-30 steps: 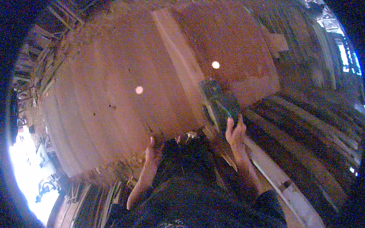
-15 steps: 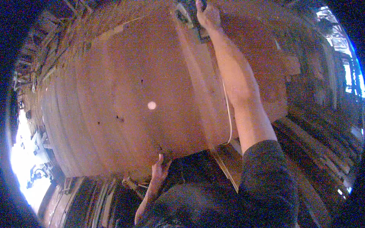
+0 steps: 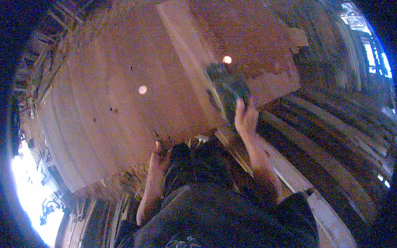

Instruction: The person uses a handheld electric sander to smooth the surface of a large wooden board resting on supports. The person moves the sander across the board in repeated passes, holding the board with the left hand while operating the tool with the right hand.

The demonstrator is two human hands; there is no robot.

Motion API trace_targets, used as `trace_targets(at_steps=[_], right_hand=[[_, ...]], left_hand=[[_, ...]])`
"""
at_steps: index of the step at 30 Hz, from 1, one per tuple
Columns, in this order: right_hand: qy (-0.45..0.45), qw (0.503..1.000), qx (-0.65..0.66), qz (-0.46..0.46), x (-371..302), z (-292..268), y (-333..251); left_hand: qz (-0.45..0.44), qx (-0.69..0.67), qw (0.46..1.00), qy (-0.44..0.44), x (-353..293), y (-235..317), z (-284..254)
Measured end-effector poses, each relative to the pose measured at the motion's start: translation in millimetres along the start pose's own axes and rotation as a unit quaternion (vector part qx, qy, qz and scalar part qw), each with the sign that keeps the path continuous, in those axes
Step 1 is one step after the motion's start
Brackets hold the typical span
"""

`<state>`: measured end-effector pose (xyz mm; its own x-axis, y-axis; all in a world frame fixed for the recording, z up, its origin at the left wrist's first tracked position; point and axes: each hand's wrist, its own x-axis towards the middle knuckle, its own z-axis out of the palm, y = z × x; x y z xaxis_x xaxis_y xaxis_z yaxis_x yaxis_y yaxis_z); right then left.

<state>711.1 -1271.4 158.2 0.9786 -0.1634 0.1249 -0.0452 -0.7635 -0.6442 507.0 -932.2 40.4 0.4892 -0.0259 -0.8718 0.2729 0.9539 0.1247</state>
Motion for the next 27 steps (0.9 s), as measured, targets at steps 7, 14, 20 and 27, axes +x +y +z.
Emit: trace_targets(at_steps=[7,14,20,27], right_hand=[[0.000,0.995,-0.093,0.021,-160,-80,117],[0.014,0.999,-0.021,-0.025,-50,-26,67],[0.038,0.996,-0.014,-0.076,119,51,-40],[0.022,0.993,-0.036,-0.108,343,191,-126]], left_hand=[[0.031,0.034,0.996,0.080,-21,3,44],[0.021,0.026,0.999,0.026,9,-3,3],[0.016,0.021,0.999,0.022,9,-8,-10],[0.014,0.025,0.984,0.174,-24,-7,21]])
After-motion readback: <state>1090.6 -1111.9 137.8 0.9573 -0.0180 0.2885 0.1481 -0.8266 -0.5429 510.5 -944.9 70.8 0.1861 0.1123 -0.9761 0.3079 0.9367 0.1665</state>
